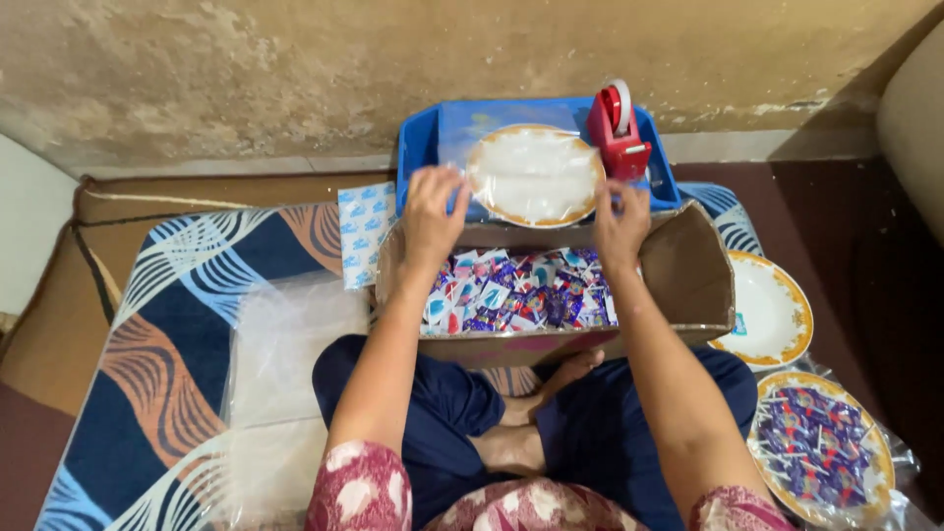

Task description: Packing small food packets into cardboard boxes, topping them with a decorative plate, and inserting the assembly into plastic bags.

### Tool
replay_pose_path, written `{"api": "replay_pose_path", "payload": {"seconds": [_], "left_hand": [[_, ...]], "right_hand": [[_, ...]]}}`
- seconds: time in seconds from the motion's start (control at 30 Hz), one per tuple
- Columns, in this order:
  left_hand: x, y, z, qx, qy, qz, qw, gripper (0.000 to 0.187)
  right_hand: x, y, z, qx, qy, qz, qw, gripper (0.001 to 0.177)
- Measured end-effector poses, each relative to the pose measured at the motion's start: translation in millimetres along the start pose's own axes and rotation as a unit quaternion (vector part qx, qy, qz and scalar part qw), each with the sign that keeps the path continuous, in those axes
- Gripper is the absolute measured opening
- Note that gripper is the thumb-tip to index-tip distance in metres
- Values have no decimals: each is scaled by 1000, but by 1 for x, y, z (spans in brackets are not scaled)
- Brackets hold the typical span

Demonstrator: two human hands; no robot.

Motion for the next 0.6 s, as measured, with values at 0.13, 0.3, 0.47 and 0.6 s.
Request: {"api": "replay_pose_path", "payload": {"seconds": [0.13, 0.3, 0.47, 0.6], "left_hand": [[-11, -4, -16, -63, 40, -44, 996, 25], [11, 26, -23, -260, 109, -375, 883, 24], [-1, 23, 5, -209, 136, -333, 909, 26], [-20, 7, 23, -53, 158, -94, 981, 33]], "right_hand": [[-2, -22, 1, 54, -25, 49, 997, 18], [-3, -6, 38, 97, 93, 110, 985, 19], [-7, 12, 51, 126, 166, 165, 964, 18], [-10, 17, 25, 215, 164, 262, 927, 27]]}}
Point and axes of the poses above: each hand's wrist, its own z-axis towards the middle knuckle, its own x-axis out of the palm, y = z × x, the point moved 5 cm from there along z, towards the middle knuckle, and after that the axes turned 14 degrees about x, right-handed, at the moved point
